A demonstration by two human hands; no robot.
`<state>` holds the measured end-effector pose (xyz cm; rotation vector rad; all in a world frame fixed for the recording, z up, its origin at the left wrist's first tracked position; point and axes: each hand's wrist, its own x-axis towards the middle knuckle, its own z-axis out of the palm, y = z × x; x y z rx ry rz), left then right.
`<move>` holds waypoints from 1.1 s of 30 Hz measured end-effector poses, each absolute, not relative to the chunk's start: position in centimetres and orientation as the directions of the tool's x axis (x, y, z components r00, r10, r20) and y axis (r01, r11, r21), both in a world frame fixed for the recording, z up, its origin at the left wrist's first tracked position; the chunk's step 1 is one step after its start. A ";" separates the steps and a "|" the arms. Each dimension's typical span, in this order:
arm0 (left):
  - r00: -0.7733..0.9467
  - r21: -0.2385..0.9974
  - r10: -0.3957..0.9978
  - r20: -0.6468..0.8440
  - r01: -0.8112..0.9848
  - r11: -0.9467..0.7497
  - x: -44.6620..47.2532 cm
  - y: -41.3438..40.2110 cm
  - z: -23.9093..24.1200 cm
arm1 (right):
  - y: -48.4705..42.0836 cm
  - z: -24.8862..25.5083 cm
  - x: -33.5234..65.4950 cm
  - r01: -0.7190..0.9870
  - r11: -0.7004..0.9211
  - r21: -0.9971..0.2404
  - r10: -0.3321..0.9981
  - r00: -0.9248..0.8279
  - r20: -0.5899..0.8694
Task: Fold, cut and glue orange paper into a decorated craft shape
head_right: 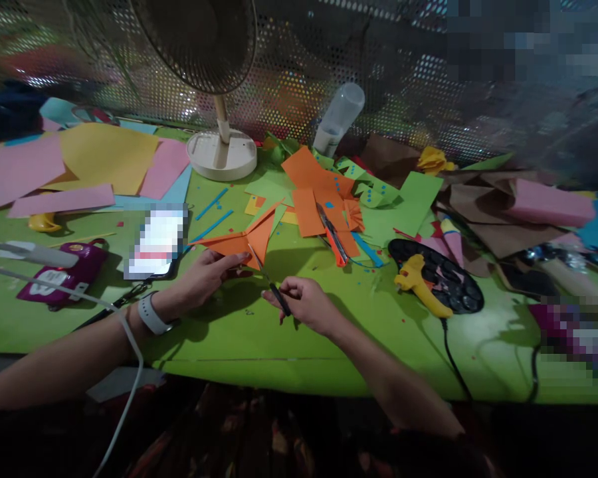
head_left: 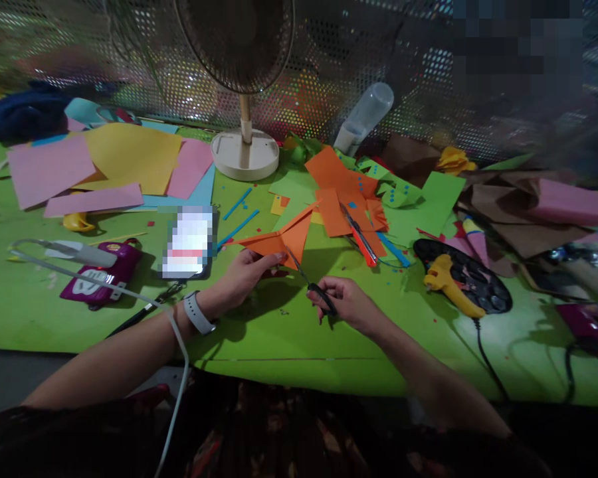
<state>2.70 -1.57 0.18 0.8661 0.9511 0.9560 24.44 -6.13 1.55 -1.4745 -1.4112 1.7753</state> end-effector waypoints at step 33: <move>0.241 0.912 0.914 -0.326 -0.174 0.371 3.2 -2.2 1.5 | -6.4 1.9 23.7 0.251 -0.350 -0.902 0.845 -0.331 -0.420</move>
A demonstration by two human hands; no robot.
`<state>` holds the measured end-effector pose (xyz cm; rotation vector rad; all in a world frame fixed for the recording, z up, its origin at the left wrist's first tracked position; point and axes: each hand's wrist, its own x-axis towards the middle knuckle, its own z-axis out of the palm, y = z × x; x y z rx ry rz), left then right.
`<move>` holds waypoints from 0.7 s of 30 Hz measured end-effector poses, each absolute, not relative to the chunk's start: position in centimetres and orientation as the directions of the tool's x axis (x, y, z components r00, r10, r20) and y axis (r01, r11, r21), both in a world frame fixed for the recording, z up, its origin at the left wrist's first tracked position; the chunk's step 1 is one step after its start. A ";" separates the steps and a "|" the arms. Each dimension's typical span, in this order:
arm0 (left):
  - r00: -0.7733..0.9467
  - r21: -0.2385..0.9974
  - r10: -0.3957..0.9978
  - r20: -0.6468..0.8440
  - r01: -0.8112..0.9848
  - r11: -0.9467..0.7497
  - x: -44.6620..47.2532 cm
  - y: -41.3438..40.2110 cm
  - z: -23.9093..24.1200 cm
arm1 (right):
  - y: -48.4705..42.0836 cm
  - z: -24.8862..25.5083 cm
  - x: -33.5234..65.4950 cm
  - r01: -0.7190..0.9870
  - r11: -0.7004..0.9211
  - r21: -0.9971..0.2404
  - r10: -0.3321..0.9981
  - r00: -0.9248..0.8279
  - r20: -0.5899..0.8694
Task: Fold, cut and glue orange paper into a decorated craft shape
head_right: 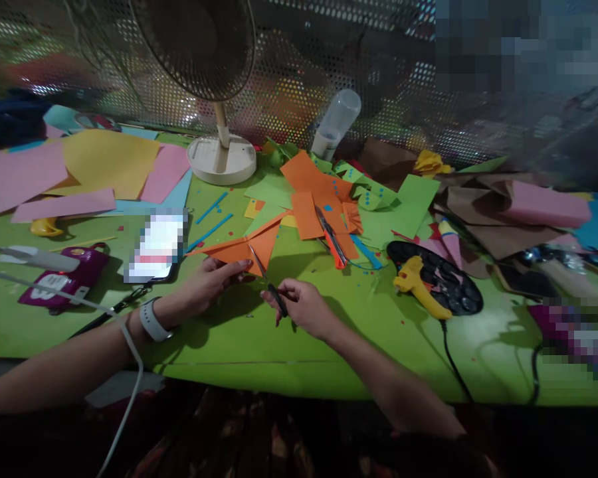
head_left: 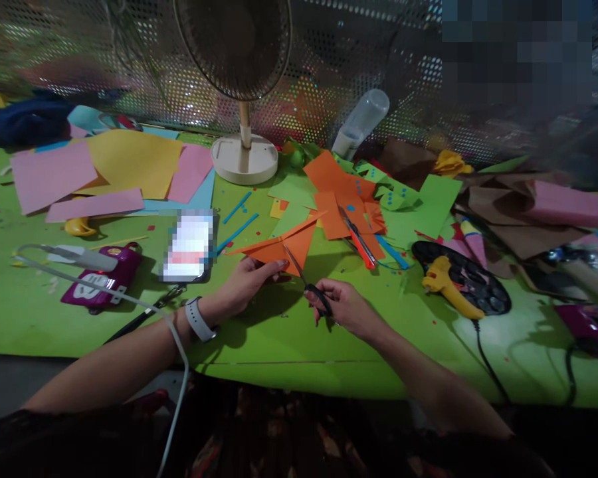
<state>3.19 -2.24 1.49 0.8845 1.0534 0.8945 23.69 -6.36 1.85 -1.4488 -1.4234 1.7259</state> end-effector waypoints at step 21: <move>0.244 0.955 0.930 -0.275 -0.043 0.294 3.2 -2.6 1.4 | -6.3 1.8 23.7 0.240 -0.342 -0.908 0.846 -0.343 -0.409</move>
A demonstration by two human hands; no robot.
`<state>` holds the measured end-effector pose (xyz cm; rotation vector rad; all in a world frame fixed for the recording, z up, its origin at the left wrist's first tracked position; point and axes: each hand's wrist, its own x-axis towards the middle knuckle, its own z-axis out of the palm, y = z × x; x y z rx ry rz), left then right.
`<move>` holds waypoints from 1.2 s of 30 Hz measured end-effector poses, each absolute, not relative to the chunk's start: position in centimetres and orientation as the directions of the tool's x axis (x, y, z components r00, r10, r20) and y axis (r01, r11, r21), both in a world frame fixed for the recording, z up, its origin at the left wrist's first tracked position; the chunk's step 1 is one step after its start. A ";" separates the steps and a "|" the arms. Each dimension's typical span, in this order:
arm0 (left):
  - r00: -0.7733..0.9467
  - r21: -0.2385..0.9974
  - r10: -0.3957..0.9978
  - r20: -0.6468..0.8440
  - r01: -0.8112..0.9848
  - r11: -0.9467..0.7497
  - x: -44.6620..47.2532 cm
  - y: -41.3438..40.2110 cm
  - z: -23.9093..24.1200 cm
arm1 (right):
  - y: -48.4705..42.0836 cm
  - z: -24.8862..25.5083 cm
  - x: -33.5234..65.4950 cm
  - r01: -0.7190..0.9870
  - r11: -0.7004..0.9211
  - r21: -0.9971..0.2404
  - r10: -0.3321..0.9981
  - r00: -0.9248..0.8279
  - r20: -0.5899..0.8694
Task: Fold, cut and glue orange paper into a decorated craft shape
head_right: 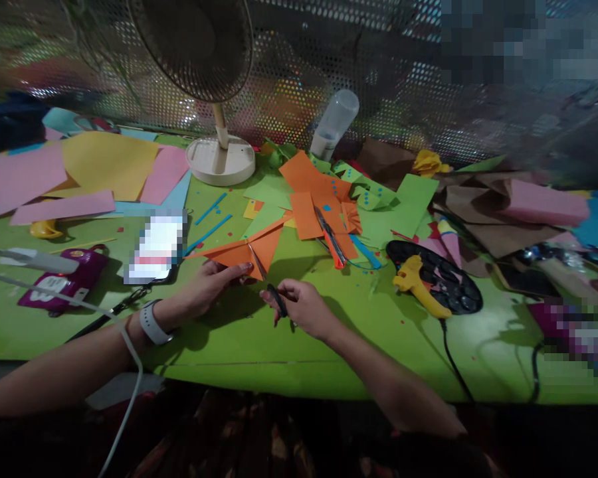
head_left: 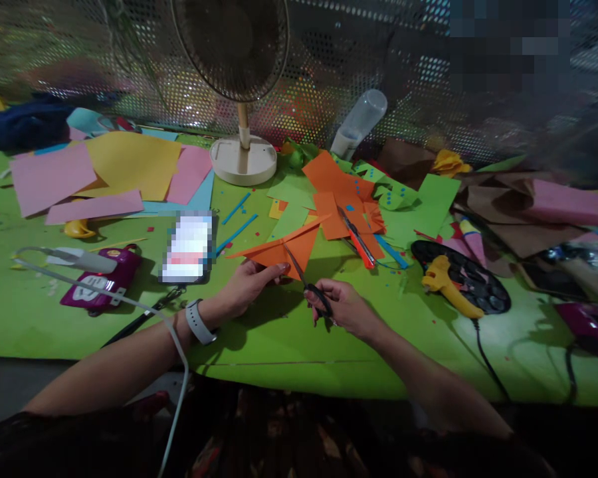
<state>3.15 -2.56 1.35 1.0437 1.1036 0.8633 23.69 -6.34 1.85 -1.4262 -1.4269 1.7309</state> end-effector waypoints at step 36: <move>0.264 0.960 0.930 -0.257 -0.038 0.276 2.7 -2.0 0.4 | -5.9 1.4 24.0 0.257 -0.348 -0.902 0.842 -0.337 -0.421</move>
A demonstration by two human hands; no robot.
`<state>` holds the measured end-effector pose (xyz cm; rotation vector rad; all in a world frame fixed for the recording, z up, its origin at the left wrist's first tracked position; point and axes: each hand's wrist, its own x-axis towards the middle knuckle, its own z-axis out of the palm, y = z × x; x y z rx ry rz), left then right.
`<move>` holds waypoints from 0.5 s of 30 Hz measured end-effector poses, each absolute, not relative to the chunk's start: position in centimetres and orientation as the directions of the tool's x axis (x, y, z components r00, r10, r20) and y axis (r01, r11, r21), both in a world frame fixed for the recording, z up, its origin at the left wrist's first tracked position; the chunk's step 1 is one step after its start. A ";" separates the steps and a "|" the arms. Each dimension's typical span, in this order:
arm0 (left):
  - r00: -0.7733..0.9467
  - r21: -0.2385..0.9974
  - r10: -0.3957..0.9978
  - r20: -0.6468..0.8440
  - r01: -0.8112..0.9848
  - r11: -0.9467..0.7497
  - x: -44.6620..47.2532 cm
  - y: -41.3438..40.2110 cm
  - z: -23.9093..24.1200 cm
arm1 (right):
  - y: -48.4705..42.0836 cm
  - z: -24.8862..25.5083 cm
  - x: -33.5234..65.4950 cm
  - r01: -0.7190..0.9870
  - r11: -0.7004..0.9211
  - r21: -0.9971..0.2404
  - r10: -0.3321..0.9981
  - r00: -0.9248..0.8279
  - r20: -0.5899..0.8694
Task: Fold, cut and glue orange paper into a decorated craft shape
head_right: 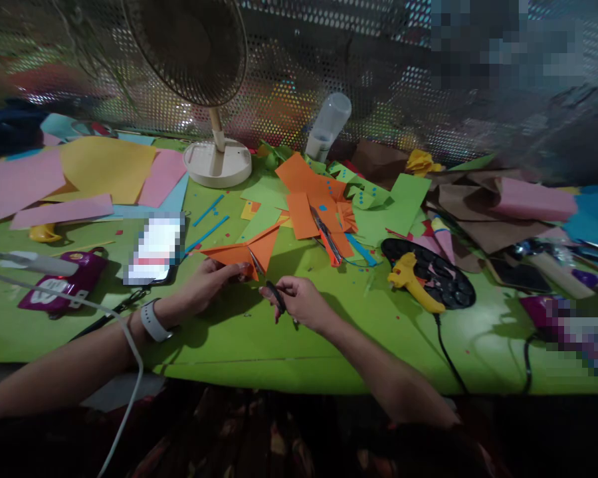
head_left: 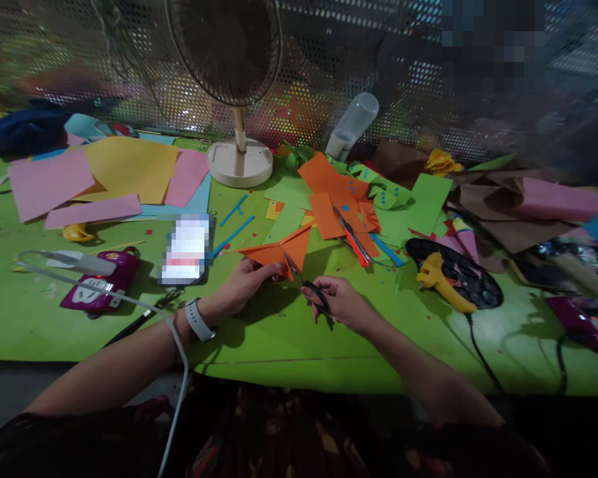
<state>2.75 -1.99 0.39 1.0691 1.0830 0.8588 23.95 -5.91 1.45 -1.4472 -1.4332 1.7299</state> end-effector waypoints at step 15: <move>0.298 0.922 0.909 -0.290 -0.165 0.349 2.3 -1.2 0.8 | -5.1 3.1 30.1 0.866 -0.037 -0.499 0.997 -0.001 -0.077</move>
